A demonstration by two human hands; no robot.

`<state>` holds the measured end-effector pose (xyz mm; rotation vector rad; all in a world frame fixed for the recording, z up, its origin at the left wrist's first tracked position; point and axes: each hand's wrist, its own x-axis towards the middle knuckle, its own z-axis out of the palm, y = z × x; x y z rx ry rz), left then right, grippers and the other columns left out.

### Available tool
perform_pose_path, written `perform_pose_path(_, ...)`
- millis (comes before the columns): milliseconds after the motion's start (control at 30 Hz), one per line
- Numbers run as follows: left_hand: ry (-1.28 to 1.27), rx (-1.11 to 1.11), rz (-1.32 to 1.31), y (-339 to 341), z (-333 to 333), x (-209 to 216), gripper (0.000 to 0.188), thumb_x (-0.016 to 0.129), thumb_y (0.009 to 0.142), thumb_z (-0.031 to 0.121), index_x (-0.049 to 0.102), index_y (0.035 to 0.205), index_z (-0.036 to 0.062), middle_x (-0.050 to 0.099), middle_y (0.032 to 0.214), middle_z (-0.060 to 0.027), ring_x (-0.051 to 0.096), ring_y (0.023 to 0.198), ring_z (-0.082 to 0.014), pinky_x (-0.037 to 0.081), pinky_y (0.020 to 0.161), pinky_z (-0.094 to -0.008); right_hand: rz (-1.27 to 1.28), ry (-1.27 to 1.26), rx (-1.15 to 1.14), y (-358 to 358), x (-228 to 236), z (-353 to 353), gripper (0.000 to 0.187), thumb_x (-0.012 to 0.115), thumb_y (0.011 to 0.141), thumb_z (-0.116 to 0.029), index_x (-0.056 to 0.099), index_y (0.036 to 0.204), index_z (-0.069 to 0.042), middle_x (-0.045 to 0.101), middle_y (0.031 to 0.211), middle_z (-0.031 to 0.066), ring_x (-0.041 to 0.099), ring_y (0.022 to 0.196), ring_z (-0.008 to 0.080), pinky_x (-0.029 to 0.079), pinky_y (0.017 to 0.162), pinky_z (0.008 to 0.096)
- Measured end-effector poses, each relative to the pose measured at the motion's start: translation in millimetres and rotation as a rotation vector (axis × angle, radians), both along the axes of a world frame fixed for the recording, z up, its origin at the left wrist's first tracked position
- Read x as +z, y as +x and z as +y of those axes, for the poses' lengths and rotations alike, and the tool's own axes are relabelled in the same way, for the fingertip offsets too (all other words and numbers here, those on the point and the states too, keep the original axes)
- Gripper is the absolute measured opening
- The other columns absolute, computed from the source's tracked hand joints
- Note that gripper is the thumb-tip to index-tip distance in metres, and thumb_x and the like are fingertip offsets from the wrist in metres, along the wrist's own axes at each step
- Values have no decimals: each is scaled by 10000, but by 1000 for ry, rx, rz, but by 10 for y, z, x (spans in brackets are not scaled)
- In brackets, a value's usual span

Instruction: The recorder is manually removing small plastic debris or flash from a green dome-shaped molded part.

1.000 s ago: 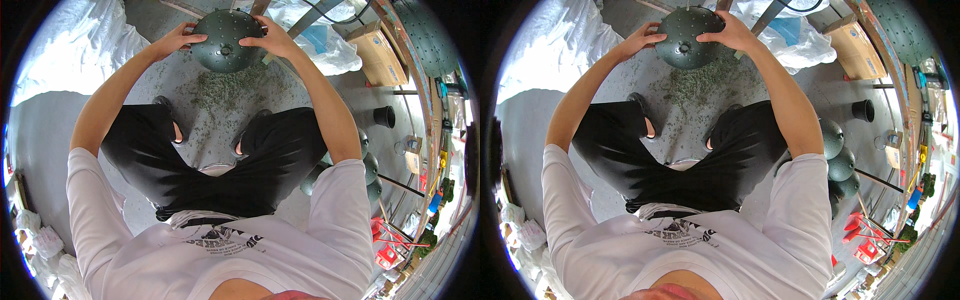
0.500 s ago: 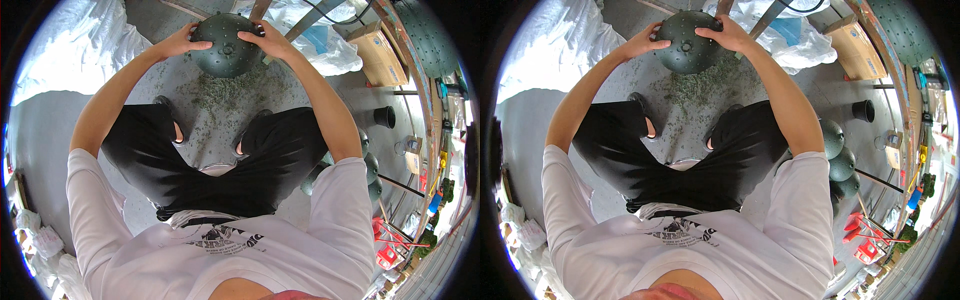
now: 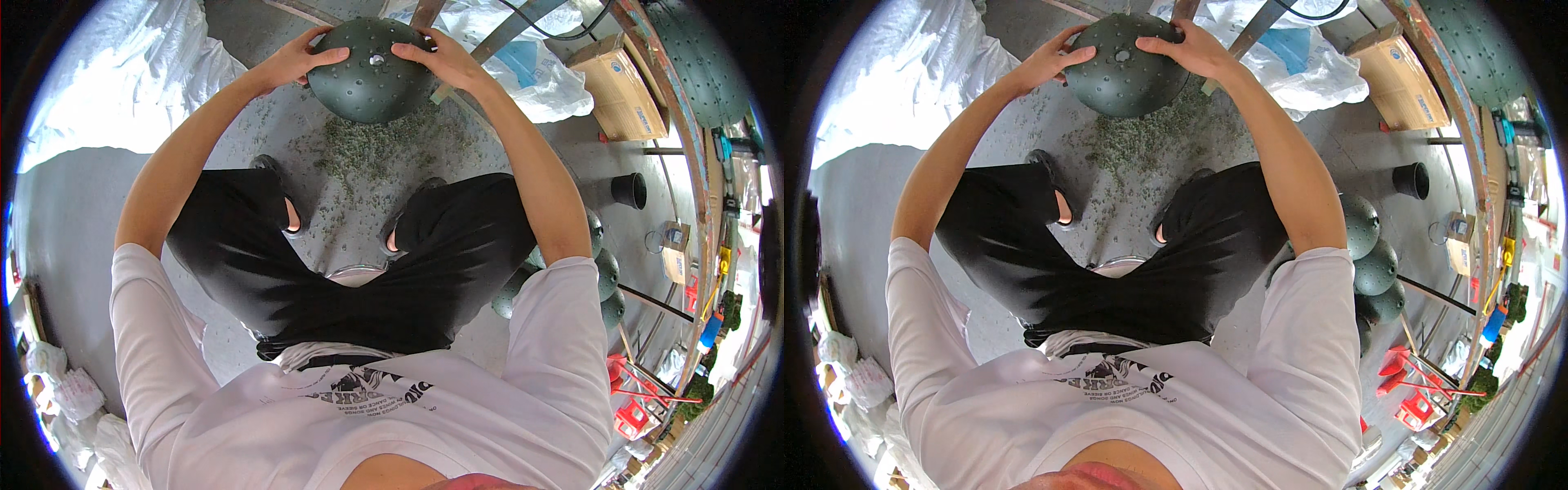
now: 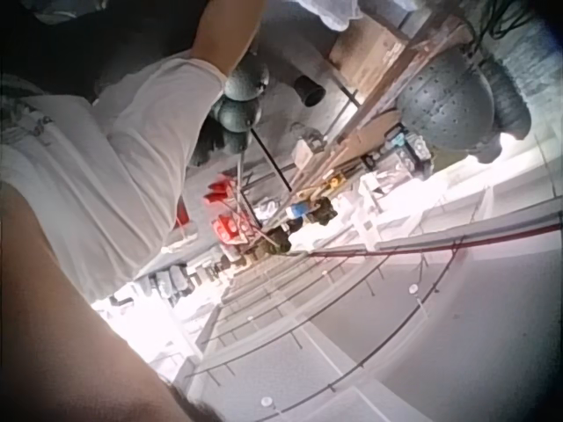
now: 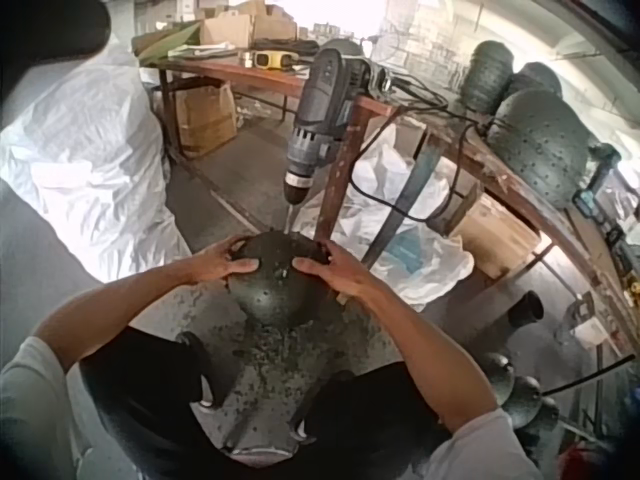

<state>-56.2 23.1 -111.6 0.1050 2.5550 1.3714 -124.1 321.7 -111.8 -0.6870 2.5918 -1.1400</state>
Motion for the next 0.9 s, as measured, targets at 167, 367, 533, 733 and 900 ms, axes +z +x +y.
perform_pose_path(167, 15, 38, 15, 38, 1, 57, 1101, 677, 738, 815, 400, 1550, 125, 644, 1290, -208, 672, 1079, -273, 559, 774, -331, -50, -43, -22, 44, 176, -32, 1223, 705, 694, -832, 445, 1451, 92, 577, 1350, 305, 596, 1255, 396, 465, 1080, 445)
perform_pose_path(367, 0, 32, 41, 17, 29, 29, 1082, 625, 761, 836, 401, 1553, 133, 634, 1267, -195, 660, 1074, -270, 562, 754, -337, -27, -28, -31, 29, 143, -1, 1218, 693, 698, -840, 452, 1449, 87, 584, 1345, 294, 600, 1250, 396, 466, 1079, 443)
perform_pose_path(533, -26, 9, 34, 13, 3, 15, 1059, 597, 787, 836, 397, 1554, 134, 631, 1212, -172, 650, 1047, -258, 560, 738, -334, -33, -13, -39, 27, 106, -15, 1220, 681, 696, -852, 458, 1446, 84, 590, 1342, 291, 601, 1250, 395, 462, 1083, 445)
perform_pose_path(733, -16, 50, 30, -15, 1, 24, 1095, 651, 734, 836, 435, 1537, 125, 676, 1208, -171, 671, 966, -216, 530, 670, -300, -19, -20, -37, 1, 91, -9, 1191, 675, 702, -852, 484, 1436, 67, 598, 1334, 284, 601, 1251, 392, 466, 1079, 452)
perform_pose_path(900, -62, 30, 33, -18, 6, 64, 1008, 611, 810, 800, 427, 1540, 129, 639, 1140, -131, 659, 964, -211, 551, 694, -297, -23, -28, -48, 3, 82, -2, 1179, 678, 706, -846, 489, 1437, 58, 604, 1328, 277, 602, 1252, 385, 468, 1076, 446)
